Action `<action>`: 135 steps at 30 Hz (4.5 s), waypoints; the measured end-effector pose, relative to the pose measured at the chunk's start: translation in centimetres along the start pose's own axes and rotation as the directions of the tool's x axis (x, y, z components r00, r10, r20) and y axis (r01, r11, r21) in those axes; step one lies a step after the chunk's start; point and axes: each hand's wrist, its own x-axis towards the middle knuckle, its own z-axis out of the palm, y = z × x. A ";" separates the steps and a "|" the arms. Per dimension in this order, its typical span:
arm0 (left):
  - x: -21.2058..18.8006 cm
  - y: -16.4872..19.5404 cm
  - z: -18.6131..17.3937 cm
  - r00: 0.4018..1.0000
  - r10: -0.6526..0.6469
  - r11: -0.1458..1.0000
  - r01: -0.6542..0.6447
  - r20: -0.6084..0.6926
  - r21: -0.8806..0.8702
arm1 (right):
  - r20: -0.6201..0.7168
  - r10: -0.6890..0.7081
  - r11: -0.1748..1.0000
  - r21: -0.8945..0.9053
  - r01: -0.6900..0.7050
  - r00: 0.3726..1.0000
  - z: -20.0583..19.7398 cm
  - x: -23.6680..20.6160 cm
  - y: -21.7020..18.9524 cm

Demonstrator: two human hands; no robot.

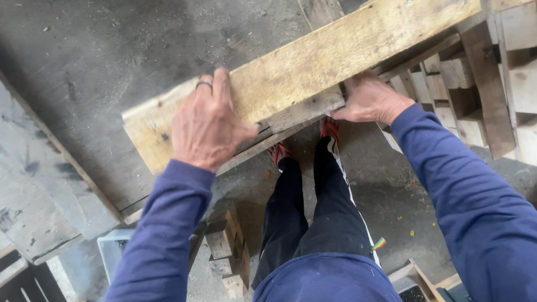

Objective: The person hammers nails into a wooden plank on a workbench, then moves to the floor to hammer nails into small wooden blocks. The person uses a hammer and nails to secure the wood pieces.

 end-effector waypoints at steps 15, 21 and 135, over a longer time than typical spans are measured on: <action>-5.1 1.0 1.7 0.985 -0.138 0.989 0.143 0.103 -0.045 | -0.345 -0.593 0.804 -0.306 0.510 0.727 1.8 2.2 1.7; -4.6 1.4 1.0 0.973 -0.181 0.980 0.191 0.147 -0.059 | -0.254 -0.754 0.574 -0.703 0.420 0.605 0.6 1.3 1.8; 1.1 4.7 6.5 0.718 -0.539 0.766 0.199 -0.441 -0.612 | -0.309 -0.492 0.734 -0.650 0.198 0.814 1.6 -1.5 -0.3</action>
